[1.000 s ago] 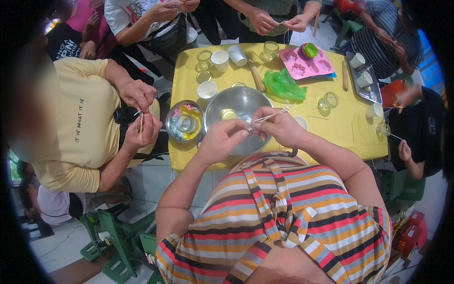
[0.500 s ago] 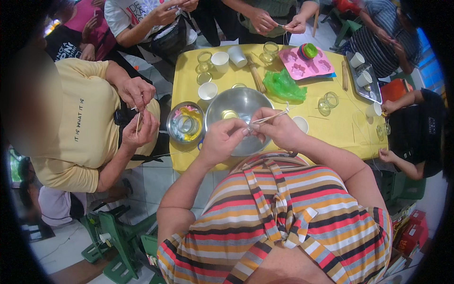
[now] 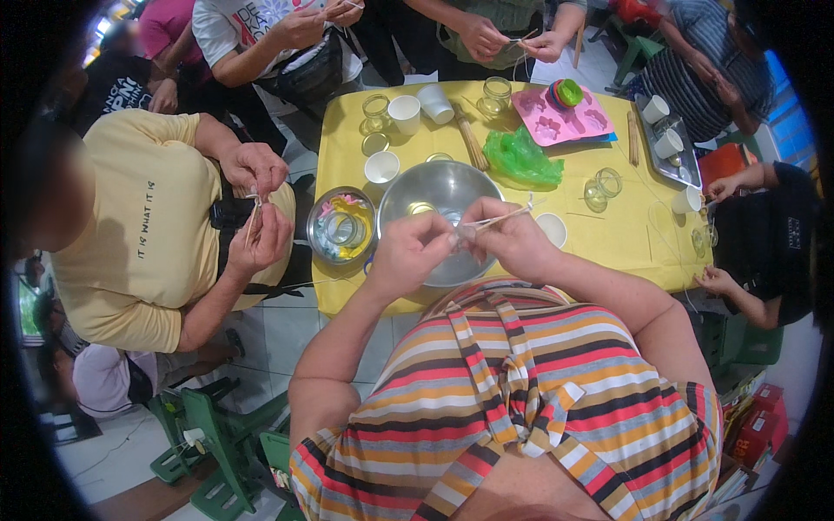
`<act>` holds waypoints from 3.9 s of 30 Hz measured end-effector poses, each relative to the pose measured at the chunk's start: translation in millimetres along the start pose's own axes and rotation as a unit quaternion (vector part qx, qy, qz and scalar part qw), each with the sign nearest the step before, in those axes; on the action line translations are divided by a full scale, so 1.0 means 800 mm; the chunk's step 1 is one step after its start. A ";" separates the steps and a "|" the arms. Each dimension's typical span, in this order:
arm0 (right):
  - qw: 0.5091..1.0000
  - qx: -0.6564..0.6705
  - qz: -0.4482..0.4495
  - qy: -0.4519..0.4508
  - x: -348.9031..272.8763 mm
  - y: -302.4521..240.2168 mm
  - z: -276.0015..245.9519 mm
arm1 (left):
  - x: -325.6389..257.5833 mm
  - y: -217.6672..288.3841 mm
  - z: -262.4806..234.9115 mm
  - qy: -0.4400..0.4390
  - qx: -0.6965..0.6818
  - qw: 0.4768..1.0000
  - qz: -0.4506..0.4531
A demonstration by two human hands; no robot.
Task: The person repeatedly dips a wick into a metal bowl of melted wax and then into a cup of water to cool it, building up a candle. They handle the wick with both hands, occasionally adjusting its position, while other people at the table perform the same task.
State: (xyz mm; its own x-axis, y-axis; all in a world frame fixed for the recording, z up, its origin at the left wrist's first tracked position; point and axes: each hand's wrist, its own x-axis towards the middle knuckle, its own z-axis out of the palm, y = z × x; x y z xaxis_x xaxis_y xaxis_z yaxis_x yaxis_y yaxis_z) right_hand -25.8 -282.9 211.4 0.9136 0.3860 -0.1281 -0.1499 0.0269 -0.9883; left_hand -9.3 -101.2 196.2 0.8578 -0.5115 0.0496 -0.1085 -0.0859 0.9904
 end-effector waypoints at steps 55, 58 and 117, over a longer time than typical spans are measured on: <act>0.982 0.136 0.096 -0.085 0.007 0.127 -0.043 | 0.021 -0.090 0.032 0.128 -0.554 0.779 -0.264; 0.982 0.105 0.123 -0.095 0.001 0.118 -0.035 | 0.021 -0.097 0.032 0.138 -0.586 0.752 -0.267; 0.770 -0.611 0.008 -0.184 0.096 0.060 -0.082 | -0.002 -0.161 0.026 0.165 -0.238 0.925 -0.247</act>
State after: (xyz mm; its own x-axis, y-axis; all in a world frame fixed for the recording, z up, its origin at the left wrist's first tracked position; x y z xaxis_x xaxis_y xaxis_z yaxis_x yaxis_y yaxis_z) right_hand 62.0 -312.2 149.1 0.7133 0.6180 -0.3305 0.5126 -0.7816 -0.3554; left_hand -7.1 -107.1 66.2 0.8592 -0.2142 -0.4647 0.5031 0.1881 0.8435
